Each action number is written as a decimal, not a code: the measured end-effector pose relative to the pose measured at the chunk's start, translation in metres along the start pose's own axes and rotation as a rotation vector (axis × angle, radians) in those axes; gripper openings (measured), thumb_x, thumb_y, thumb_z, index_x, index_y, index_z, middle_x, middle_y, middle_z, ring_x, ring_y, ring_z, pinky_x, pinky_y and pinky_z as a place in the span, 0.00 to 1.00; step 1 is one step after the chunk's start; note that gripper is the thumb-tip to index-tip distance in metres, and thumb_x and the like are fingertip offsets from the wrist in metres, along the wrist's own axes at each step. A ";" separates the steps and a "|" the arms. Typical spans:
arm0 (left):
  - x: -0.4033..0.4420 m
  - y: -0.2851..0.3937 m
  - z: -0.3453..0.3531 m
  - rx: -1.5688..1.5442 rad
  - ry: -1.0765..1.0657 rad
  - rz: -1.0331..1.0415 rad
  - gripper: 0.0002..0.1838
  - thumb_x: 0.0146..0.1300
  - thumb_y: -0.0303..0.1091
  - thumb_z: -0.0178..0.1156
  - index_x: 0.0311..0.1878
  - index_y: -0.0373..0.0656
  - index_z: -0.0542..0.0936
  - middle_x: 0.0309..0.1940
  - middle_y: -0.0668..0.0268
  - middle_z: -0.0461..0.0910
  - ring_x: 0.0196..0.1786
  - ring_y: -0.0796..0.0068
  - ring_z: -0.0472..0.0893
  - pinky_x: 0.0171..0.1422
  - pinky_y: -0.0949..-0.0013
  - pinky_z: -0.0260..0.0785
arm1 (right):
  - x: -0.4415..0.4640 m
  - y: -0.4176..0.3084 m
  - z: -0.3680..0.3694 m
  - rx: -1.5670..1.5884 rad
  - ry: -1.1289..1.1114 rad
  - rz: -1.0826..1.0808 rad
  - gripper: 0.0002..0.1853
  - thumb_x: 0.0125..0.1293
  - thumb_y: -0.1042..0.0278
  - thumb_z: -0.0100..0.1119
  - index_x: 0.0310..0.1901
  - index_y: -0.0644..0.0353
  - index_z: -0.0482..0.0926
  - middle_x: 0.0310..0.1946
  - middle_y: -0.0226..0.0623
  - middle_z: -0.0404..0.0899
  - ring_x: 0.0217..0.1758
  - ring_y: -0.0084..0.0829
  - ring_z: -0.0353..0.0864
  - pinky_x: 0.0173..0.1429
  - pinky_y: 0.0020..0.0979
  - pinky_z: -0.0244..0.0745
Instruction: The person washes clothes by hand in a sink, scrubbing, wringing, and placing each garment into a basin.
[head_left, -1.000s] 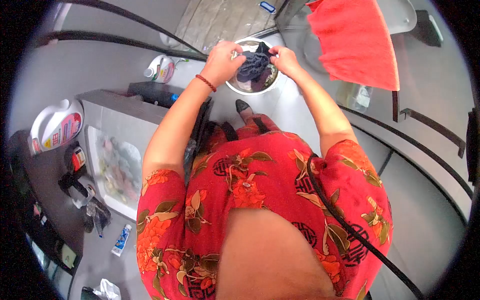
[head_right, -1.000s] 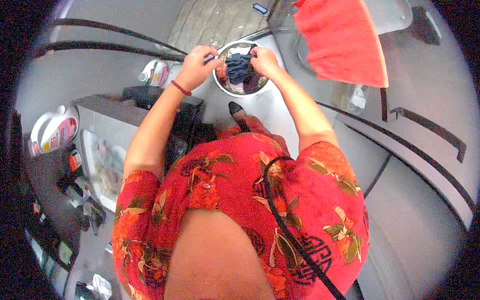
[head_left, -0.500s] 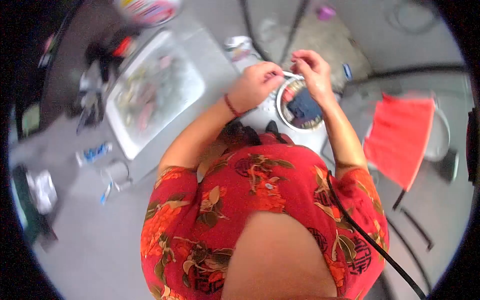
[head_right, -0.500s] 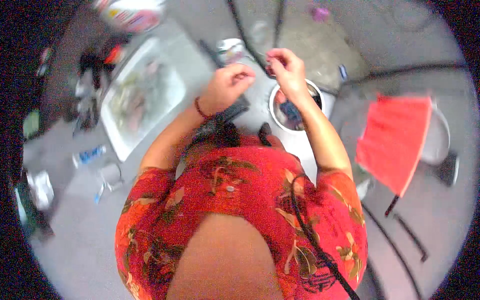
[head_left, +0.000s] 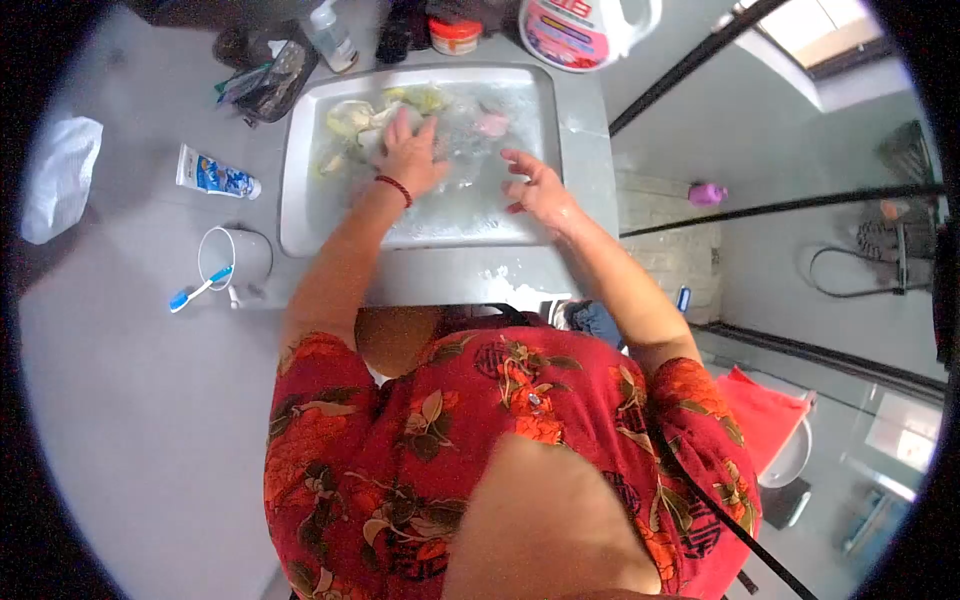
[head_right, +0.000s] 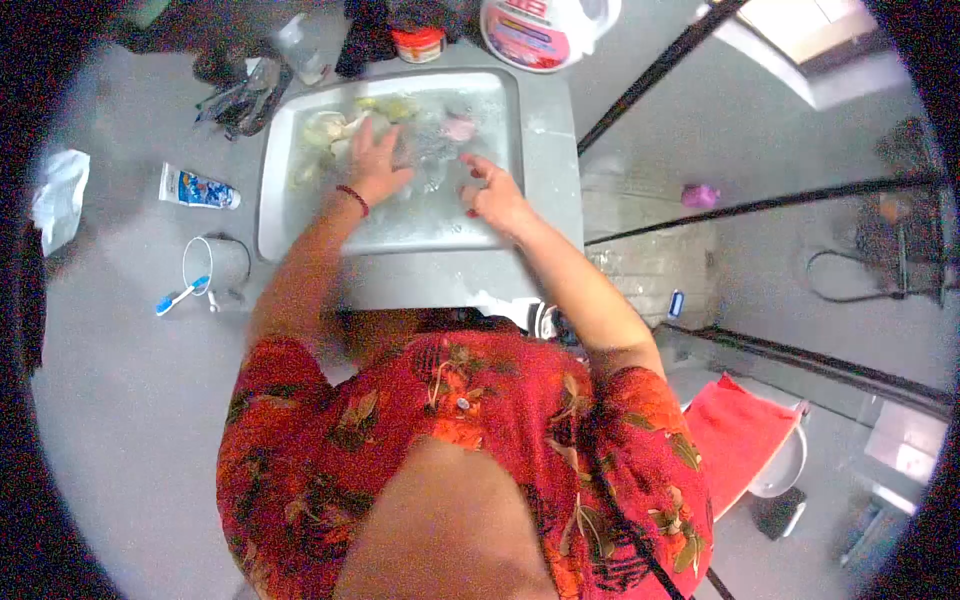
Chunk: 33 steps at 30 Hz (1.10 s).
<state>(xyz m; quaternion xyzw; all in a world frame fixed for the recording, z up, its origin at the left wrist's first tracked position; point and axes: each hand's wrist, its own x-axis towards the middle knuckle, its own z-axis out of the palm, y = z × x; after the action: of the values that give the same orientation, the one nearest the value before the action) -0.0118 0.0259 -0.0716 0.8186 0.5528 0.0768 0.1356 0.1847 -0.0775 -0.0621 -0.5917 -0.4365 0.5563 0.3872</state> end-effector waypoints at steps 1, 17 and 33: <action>0.008 -0.015 0.001 -0.016 0.005 -0.012 0.40 0.46 0.43 0.66 0.64 0.55 0.60 0.68 0.55 0.44 0.68 0.44 0.46 0.64 0.42 0.51 | 0.009 0.000 0.006 -0.018 -0.009 0.004 0.32 0.55 0.74 0.55 0.63 0.56 0.59 0.57 0.49 0.62 0.45 0.36 0.74 0.36 0.31 0.76; 0.031 -0.023 0.012 -0.227 -0.124 0.104 0.18 0.56 0.46 0.50 0.41 0.45 0.79 0.43 0.55 0.76 0.52 0.56 0.72 0.56 0.56 0.63 | 0.062 -0.005 0.042 0.817 -0.082 0.499 0.38 0.62 0.49 0.50 0.68 0.42 0.40 0.70 0.38 0.34 0.64 0.56 0.55 0.48 0.69 0.64; -0.009 0.051 -0.001 -0.420 0.182 0.124 0.20 0.59 0.51 0.50 0.39 0.43 0.78 0.41 0.54 0.73 0.50 0.54 0.69 0.55 0.60 0.62 | 0.065 -0.009 0.040 1.108 -0.074 0.287 0.19 0.65 0.66 0.33 0.52 0.65 0.67 0.45 0.47 0.73 0.45 0.44 0.75 0.51 0.42 0.73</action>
<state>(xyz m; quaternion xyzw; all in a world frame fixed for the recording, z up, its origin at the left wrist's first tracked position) 0.0296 0.0002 -0.0547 0.7947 0.4832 0.2716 0.2474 0.1440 -0.0140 -0.0772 -0.3338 -0.0083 0.7694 0.5446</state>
